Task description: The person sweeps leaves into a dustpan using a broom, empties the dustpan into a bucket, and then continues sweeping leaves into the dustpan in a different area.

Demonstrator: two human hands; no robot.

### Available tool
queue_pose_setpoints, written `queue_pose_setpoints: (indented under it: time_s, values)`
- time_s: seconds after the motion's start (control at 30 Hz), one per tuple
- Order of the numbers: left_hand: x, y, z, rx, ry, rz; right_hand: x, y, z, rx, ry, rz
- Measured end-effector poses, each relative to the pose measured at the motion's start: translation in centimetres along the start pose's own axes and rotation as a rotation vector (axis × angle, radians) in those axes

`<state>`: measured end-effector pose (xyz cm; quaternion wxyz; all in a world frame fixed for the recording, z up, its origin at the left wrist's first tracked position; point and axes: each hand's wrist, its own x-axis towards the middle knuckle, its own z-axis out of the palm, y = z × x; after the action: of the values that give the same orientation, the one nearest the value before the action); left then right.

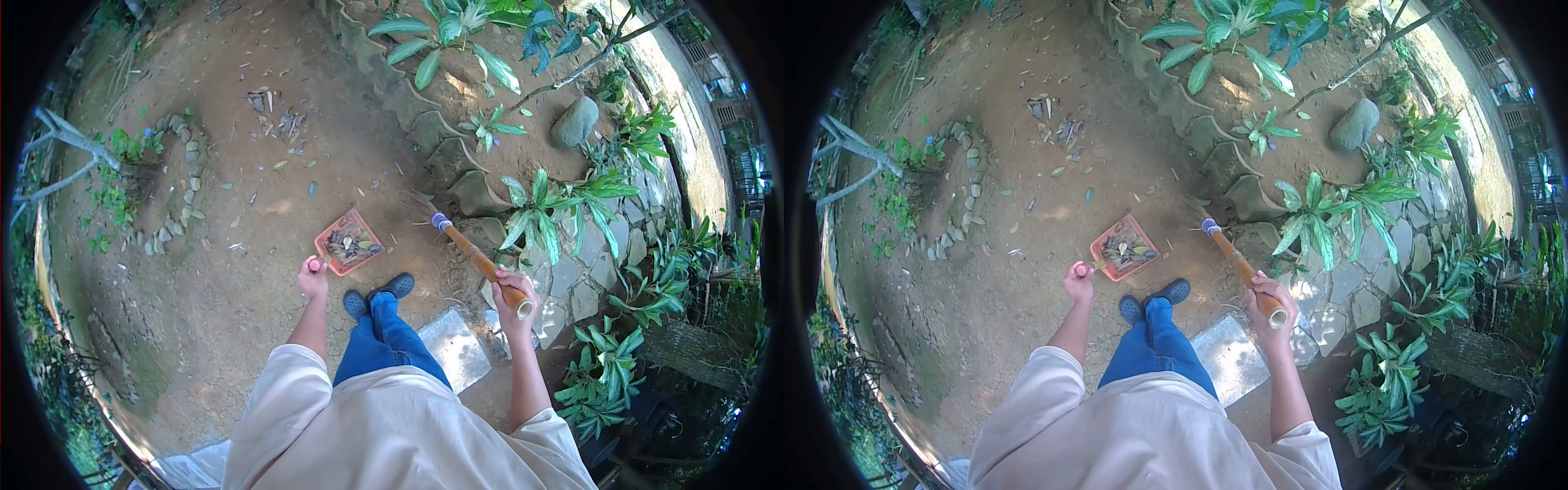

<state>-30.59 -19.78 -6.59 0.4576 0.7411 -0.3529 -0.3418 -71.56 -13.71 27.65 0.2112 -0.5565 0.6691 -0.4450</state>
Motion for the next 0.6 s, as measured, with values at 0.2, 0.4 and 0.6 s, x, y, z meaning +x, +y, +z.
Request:
queue_pose_setpoints:
  time_s: [0.2,0.4,0.6]
  values:
    - [-0.4,-0.5,-0.5,-0.091,-0.023,-0.03,1.6,2.6,2.6,-0.173,-0.032,-0.103]
    - [-0.6,0.4,-1.3,0.015,-0.02,-0.052,1.1,3.2,2.9,-0.009,-0.15,-0.076]
    - [-0.8,1.1,-2.0,-0.002,-0.026,-0.095,0.4,1.1,0.6,0.231,-0.068,0.16]
